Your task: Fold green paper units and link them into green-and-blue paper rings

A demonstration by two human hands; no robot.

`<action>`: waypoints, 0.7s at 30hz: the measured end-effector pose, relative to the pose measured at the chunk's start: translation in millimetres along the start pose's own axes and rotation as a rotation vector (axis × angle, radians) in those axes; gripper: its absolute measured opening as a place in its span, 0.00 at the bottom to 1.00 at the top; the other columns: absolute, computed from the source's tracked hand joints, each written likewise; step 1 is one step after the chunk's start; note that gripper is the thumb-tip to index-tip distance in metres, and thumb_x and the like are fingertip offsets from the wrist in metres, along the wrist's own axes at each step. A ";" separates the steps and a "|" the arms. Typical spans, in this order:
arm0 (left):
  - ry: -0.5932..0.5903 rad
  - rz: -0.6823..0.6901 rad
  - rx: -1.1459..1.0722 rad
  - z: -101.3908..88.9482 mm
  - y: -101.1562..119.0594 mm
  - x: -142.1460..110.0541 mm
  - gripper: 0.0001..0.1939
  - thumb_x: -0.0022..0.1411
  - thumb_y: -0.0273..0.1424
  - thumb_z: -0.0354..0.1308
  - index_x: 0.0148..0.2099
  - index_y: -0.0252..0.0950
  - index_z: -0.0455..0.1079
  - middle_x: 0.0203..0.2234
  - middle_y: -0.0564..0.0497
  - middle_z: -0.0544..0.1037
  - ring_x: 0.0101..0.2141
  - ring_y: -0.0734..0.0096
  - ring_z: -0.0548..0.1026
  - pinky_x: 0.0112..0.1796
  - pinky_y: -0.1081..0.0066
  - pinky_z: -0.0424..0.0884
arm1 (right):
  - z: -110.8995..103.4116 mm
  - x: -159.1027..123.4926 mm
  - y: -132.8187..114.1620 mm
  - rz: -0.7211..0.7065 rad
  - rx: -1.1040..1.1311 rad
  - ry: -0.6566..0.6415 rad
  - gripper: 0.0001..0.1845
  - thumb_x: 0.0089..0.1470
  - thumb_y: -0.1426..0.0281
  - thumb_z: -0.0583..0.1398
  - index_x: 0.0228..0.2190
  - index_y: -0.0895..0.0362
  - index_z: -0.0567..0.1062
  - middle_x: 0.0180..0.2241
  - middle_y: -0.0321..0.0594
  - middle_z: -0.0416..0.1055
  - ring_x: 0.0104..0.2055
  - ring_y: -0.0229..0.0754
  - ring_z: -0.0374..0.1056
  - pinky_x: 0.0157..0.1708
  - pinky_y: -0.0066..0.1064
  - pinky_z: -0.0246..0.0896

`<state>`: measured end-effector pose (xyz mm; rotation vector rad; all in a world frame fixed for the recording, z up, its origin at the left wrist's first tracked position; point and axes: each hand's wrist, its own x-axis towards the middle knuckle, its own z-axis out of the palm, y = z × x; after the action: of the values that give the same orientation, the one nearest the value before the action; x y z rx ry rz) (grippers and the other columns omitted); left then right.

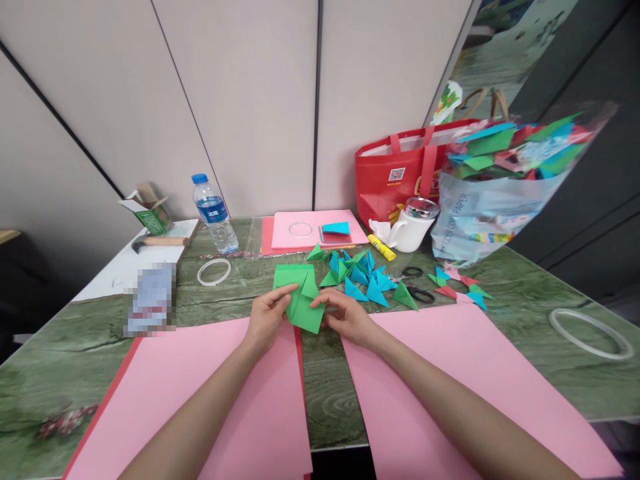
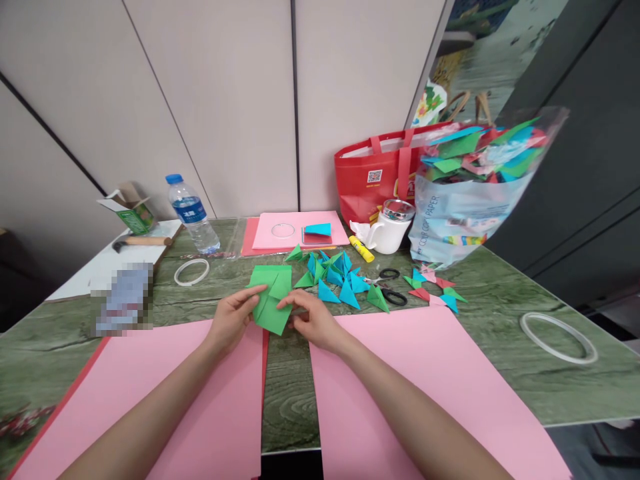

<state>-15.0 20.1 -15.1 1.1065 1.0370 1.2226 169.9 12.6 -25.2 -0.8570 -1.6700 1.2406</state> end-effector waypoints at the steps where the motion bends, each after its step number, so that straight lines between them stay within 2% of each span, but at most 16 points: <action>1: -0.009 -0.004 0.001 0.5 0.9 -0.6 0.19 0.48 0.34 0.62 0.43 0.32 0.73 0.28 0.47 0.76 0.24 0.75 0.68 0.25 0.75 0.63 | 0.1 -0.4 -0.1 -0.011 -0.046 0.003 0.16 0.41 0.79 0.55 0.34 0.54 0.72 0.40 0.40 0.60 0.36 0.37 0.64 0.26 0.25 0.65; 3: -0.029 -0.016 0.015 2.2 3.4 -2.6 0.19 0.47 0.34 0.62 0.43 0.33 0.73 0.31 0.47 0.76 0.26 0.74 0.69 0.26 0.75 0.64 | -0.1 -1.1 -0.7 -0.024 -0.102 0.001 0.13 0.40 0.77 0.59 0.32 0.55 0.72 0.37 0.39 0.59 0.34 0.36 0.63 0.23 0.23 0.63; 5: -0.041 -0.027 0.047 4.4 6.2 -4.8 0.21 0.46 0.33 0.64 0.44 0.33 0.72 0.28 0.49 0.76 0.24 0.76 0.67 0.25 0.76 0.63 | -0.7 -1.4 -1.8 -0.027 -0.122 -0.009 0.11 0.39 0.75 0.62 0.30 0.56 0.71 0.35 0.38 0.59 0.33 0.36 0.62 0.22 0.22 0.62; 8: -0.058 -0.040 0.102 7.0 9.4 -7.6 0.23 0.44 0.33 0.65 0.45 0.32 0.72 0.20 0.53 0.73 0.19 0.80 0.63 0.22 0.77 0.59 | -2.8 -1.2 -3.5 -0.022 -0.141 -0.033 0.13 0.36 0.72 0.66 0.29 0.56 0.71 0.33 0.37 0.58 0.35 0.38 0.61 0.24 0.24 0.63; 11: -0.073 -0.031 0.135 8.3 10.8 -9.1 0.23 0.44 0.33 0.64 0.45 0.32 0.72 0.17 0.55 0.71 0.17 0.80 0.62 0.21 0.77 0.58 | -5.2 -0.9 -5.2 -0.011 -0.159 -0.054 0.18 0.32 0.69 0.68 0.30 0.55 0.72 0.35 0.37 0.58 0.38 0.40 0.61 0.25 0.24 0.63; 16: -0.090 -0.023 0.120 9.4 11.4 -10.2 0.25 0.44 0.31 0.65 0.47 0.33 0.71 0.25 0.50 0.76 0.23 0.75 0.68 0.25 0.75 0.64 | -7.2 -1.7 -7.6 -0.050 -0.214 -0.103 0.18 0.35 0.71 0.67 0.34 0.51 0.76 0.36 0.38 0.58 0.38 0.41 0.61 0.28 0.28 0.64; 21: -0.129 -0.054 0.083 11.0 11.7 -11.2 0.30 0.42 0.29 0.65 0.50 0.32 0.68 0.28 0.49 0.76 0.26 0.72 0.70 0.28 0.73 0.67 | -6.9 -0.8 -6.1 -0.030 -0.168 -0.087 0.14 0.32 0.65 0.69 0.27 0.54 0.76 0.37 0.39 0.58 0.38 0.41 0.62 0.26 0.27 0.64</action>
<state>-7.0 8.4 -1.6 1.1987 1.0196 1.0590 176.4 12.8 -18.7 -0.8857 -1.8709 1.1426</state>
